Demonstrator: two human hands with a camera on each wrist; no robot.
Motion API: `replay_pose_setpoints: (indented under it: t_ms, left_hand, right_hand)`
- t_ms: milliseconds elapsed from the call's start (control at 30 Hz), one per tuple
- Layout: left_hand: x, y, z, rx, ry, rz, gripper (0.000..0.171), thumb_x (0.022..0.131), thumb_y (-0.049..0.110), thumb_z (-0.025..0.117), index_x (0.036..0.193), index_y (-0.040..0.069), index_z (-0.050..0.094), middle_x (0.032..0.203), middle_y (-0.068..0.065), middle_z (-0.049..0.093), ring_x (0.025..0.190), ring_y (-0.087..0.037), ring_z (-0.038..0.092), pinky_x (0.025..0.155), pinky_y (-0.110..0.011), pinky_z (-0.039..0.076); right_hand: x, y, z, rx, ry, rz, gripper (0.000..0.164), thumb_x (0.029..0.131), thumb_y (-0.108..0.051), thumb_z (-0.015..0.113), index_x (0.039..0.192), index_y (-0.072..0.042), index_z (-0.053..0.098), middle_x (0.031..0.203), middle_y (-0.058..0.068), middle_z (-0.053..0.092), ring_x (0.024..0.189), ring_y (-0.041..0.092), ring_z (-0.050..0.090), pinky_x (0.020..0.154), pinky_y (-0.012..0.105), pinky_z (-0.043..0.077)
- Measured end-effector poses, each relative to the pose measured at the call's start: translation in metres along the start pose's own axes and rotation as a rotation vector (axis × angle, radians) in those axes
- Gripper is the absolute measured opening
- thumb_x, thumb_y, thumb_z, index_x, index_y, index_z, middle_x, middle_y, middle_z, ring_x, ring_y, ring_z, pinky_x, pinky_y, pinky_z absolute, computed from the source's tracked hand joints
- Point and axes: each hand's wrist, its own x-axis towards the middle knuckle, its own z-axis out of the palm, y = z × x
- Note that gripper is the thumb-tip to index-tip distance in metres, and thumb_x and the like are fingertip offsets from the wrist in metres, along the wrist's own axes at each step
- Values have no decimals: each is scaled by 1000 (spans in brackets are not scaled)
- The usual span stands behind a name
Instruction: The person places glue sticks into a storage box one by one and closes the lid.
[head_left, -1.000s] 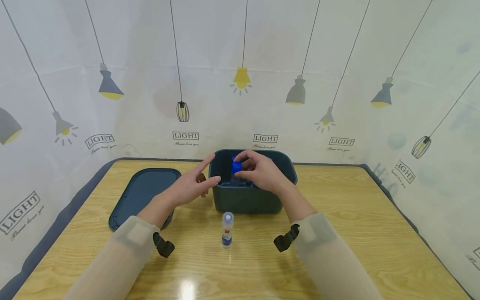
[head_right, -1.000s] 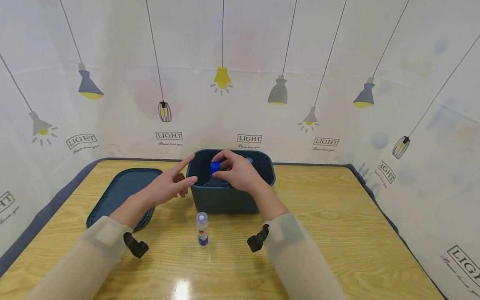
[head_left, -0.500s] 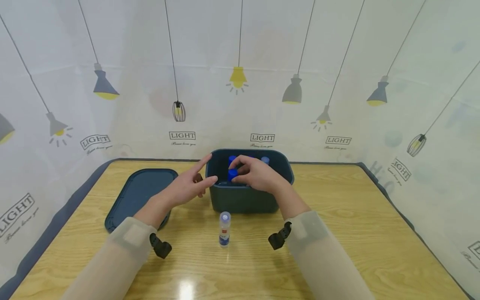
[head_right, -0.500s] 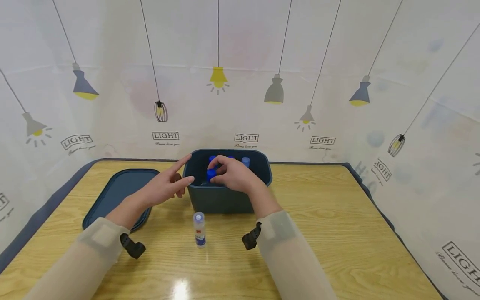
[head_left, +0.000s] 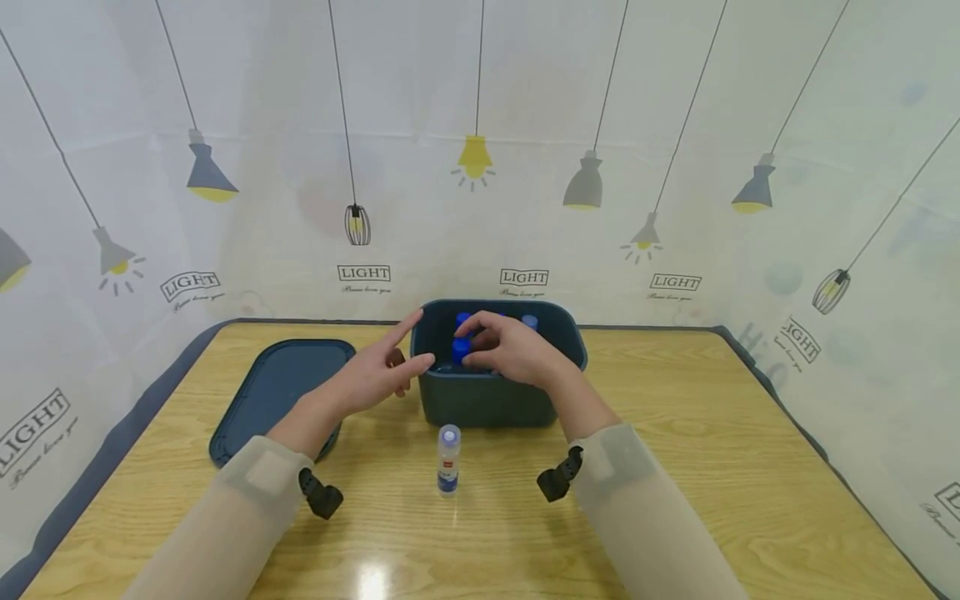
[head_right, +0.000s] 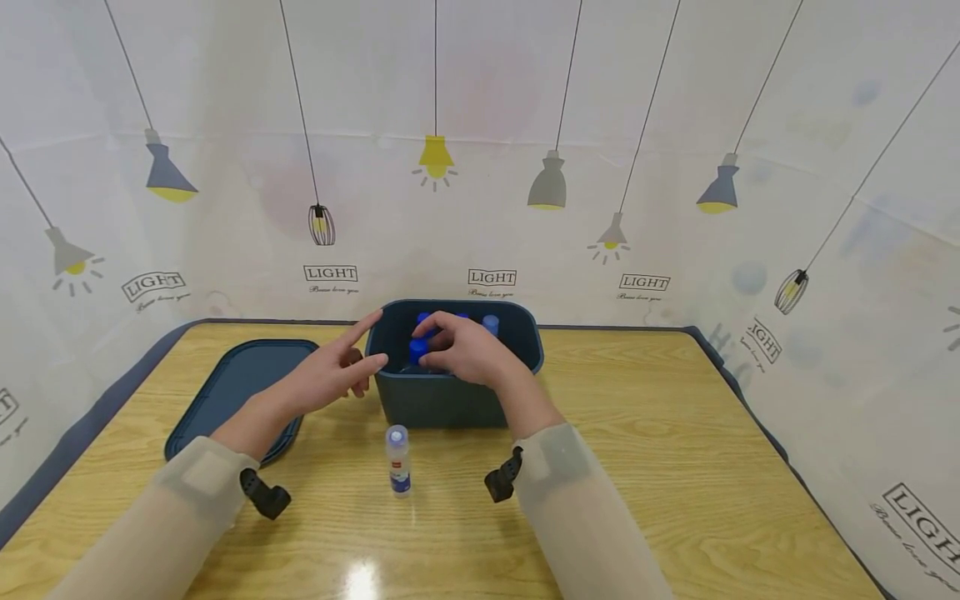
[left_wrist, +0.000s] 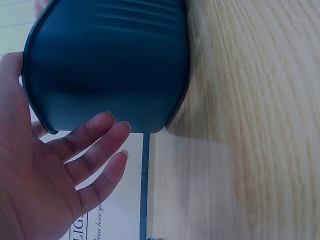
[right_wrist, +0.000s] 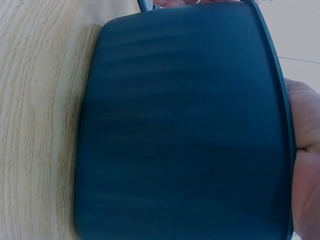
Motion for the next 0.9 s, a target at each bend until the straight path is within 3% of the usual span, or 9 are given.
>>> replay_pose_setpoints:
  t_ms: [167,600,900]
  left_hand:
    - [0,-1,0,6,0,1,83,108,68,56,173,55,7,103,-19,70,95,-40,70,86,-42,55]
    - [-1,-1,-1,5,0,6,83,108,68,55,174,54,7,102,-18,71,95,-40,70,85,-42,55]
    - [1,0,1,-2,4,11,84,107,68,57,174,53,9,99,-18,71,94,-41,70,84,-41,55]
  right_hand:
    - [-2,1,0,1,43,-35,32,108,-22,74,139,-26,66,143,10,69,105,22,76,84,37,61]
    - [-4,3,-2,29,138,-124,37,105,-32,77,140,-23,68,133,6,72,95,22,75,77,38,62]
    - [-13,0,-1,7,302,-263,32,109,-29,71,136,-14,71,123,6,75,92,24,68,81,37,59]
